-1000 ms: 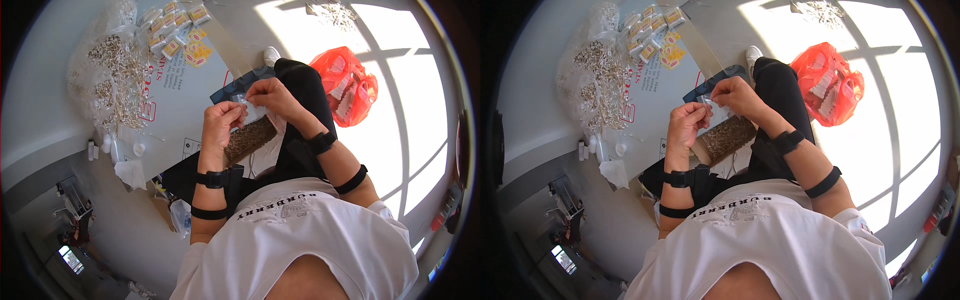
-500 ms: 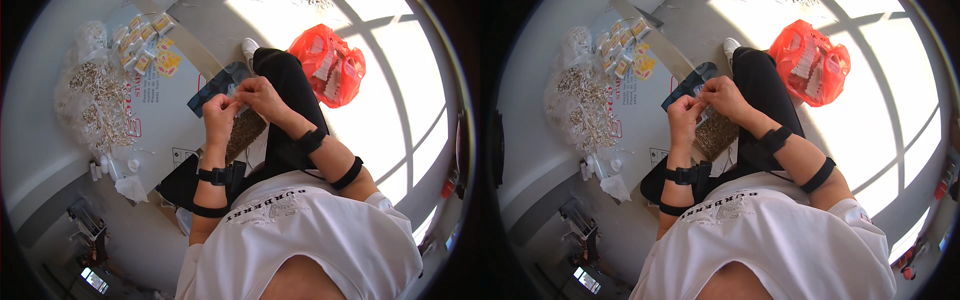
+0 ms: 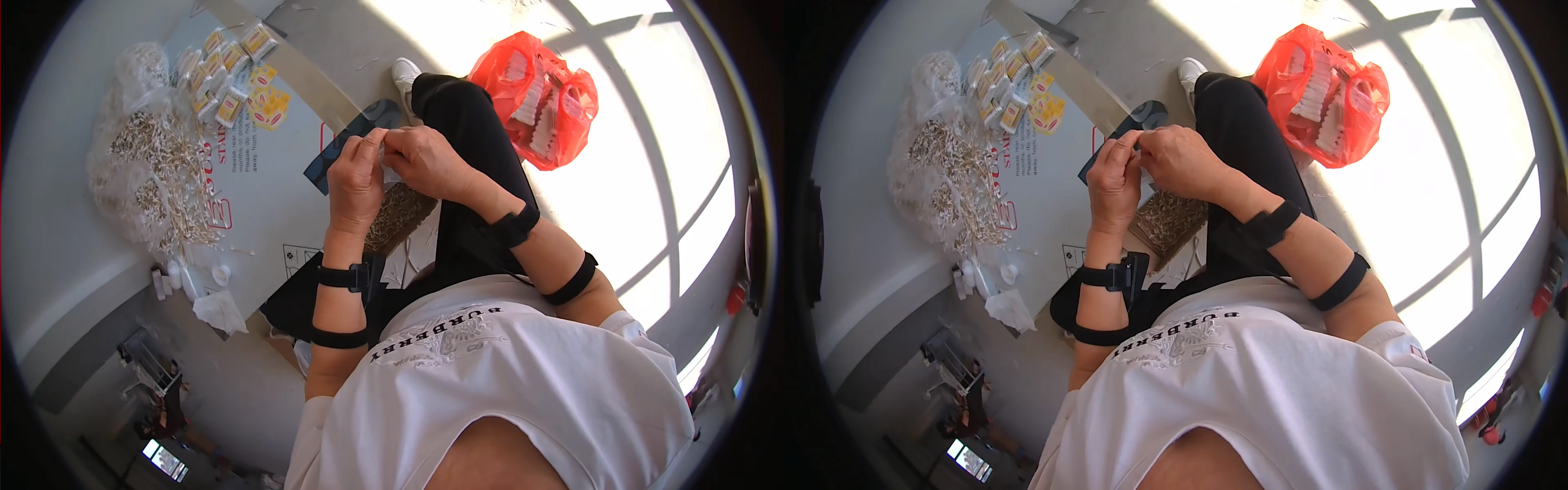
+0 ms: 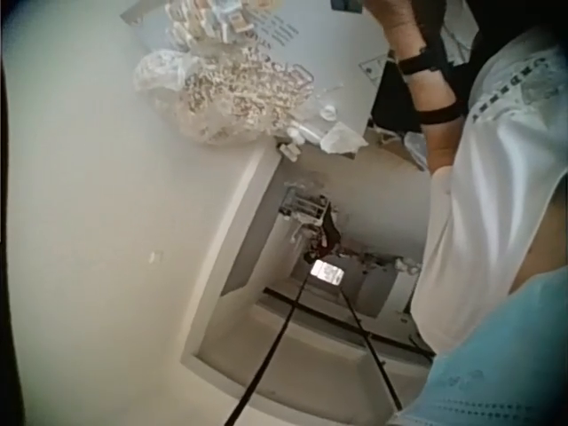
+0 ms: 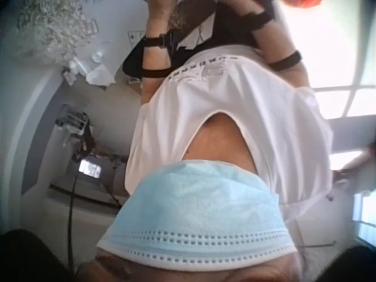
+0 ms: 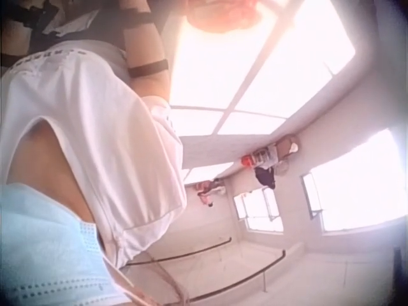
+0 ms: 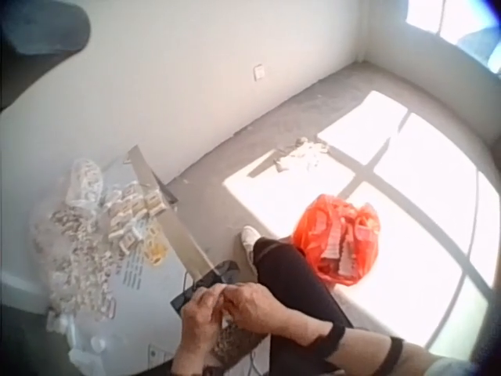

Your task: Pack several cotton swabs into small plastic bags for retail or distribution.

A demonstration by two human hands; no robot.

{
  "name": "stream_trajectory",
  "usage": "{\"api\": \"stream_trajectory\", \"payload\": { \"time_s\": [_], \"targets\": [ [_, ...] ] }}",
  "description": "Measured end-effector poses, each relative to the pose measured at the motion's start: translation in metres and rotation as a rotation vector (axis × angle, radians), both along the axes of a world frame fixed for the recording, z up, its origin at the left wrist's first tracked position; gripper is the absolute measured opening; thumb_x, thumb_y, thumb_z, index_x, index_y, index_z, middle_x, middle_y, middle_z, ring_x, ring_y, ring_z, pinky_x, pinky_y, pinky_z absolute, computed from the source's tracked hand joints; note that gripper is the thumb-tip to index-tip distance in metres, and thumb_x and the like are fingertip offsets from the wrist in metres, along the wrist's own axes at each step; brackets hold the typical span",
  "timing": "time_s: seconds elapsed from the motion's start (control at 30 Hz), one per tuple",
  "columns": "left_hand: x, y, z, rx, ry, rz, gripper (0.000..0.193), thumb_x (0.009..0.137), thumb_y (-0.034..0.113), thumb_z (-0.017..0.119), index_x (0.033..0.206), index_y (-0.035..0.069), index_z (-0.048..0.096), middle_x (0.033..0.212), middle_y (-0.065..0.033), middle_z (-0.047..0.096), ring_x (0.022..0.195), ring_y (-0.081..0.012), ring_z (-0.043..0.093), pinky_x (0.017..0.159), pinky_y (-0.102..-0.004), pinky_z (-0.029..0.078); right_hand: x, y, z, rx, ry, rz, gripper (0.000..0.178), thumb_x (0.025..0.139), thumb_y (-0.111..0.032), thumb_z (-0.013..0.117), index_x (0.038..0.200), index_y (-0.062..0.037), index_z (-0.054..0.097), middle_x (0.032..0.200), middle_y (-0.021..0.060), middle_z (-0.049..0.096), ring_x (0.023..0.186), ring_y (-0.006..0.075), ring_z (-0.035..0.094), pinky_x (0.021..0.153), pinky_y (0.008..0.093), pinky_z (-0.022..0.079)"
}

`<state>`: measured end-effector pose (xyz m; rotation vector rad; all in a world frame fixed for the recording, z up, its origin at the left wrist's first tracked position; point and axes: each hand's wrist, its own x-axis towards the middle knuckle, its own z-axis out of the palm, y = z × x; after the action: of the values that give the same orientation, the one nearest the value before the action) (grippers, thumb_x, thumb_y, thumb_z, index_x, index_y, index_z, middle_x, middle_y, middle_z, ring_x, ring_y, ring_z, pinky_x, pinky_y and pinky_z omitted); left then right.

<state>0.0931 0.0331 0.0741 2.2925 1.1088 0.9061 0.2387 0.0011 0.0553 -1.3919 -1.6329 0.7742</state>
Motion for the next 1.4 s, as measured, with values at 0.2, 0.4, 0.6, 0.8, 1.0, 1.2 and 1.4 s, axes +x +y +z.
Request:
{"api": "stream_trajectory", "payload": {
  "time_s": [0.2,0.4,0.6,0.8,1.0,1.2,1.4],
  "targets": [
    [0.010,0.030,-0.012,-0.513,-0.233,0.155,0.009,0.082,-0.007,0.064,0.085,0.001,0.060,0.071,-0.0041,0.062,0.058,-0.0114,0.061,0.054,-0.0281,0.049,0.012,-0.016,0.002,-0.885,1.050,-0.386,0.022,0.092,-0.021,0.067,0.082,-0.0019,0.061,0.069,0.0008,0.057,0.054,0.0083,0.047,0.050,0.0214,0.039],
    [0.050,0.074,-0.052,-0.702,-0.508,0.129,0.008,0.082,-0.004,0.068,0.079,0.001,0.062,0.067,0.0004,0.060,0.059,-0.0073,0.059,0.055,-0.0221,0.048,0.007,0.018,-0.032,-0.697,1.599,-0.617,0.014,0.092,-0.015,0.066,0.085,-0.0022,0.063,0.075,0.0024,0.058,0.055,0.0073,0.045,0.047,0.0209,0.036],
    [0.050,0.104,-0.076,-0.278,-0.040,0.020,0.009,0.073,0.006,0.074,0.080,0.009,0.069,0.074,-0.0036,0.067,0.072,-0.0224,0.059,0.068,-0.0350,0.049,-0.004,0.044,-0.064,-0.531,1.401,-0.891,0.010,0.088,-0.009,0.070,0.082,-0.0027,0.065,0.067,0.0005,0.056,0.053,0.0087,0.045,0.046,0.0220,0.036],
    [0.042,0.112,-0.079,-0.086,0.156,-0.079,0.013,0.070,0.010,0.075,0.083,0.011,0.071,0.084,-0.0023,0.069,0.084,-0.0258,0.058,0.078,-0.0372,0.048,-0.012,0.047,-0.088,-0.495,1.166,-0.979,0.013,0.084,-0.011,0.074,0.077,-0.0024,0.067,0.061,-0.0021,0.054,0.053,0.0068,0.045,0.047,0.0238,0.035],
    [0.028,0.111,-0.069,-0.001,0.127,-0.126,0.012,0.074,0.008,0.073,0.086,0.010,0.071,0.086,-0.0027,0.068,0.085,-0.0257,0.058,0.079,-0.0364,0.048,-0.018,0.036,-0.077,-0.518,1.205,-0.918,0.010,0.086,-0.008,0.072,0.080,-0.0030,0.065,0.064,-0.0007,0.054,0.052,0.0072,0.044,0.046,0.0214,0.034],
    [0.029,0.103,-0.065,0.063,0.086,-0.096,0.011,0.075,0.010,0.073,0.086,0.010,0.070,0.085,-0.0051,0.068,0.084,-0.0286,0.058,0.078,-0.0387,0.048,-0.019,0.034,-0.064,-0.447,1.201,-0.893,0.012,0.086,-0.009,0.073,0.079,-0.0035,0.065,0.064,-0.0009,0.054,0.052,0.0072,0.044,0.047,0.0213,0.035],
    [0.026,0.098,-0.067,0.120,0.092,-0.085,0.009,0.077,0.009,0.071,0.087,0.010,0.070,0.085,-0.0052,0.068,0.085,-0.0286,0.057,0.078,-0.0389,0.047,-0.020,0.033,-0.065,-0.473,1.149,-0.885,0.012,0.086,-0.010,0.073,0.079,-0.0036,0.065,0.063,-0.0017,0.053,0.051,0.0069,0.044,0.046,0.0214,0.035]
  ]
}}
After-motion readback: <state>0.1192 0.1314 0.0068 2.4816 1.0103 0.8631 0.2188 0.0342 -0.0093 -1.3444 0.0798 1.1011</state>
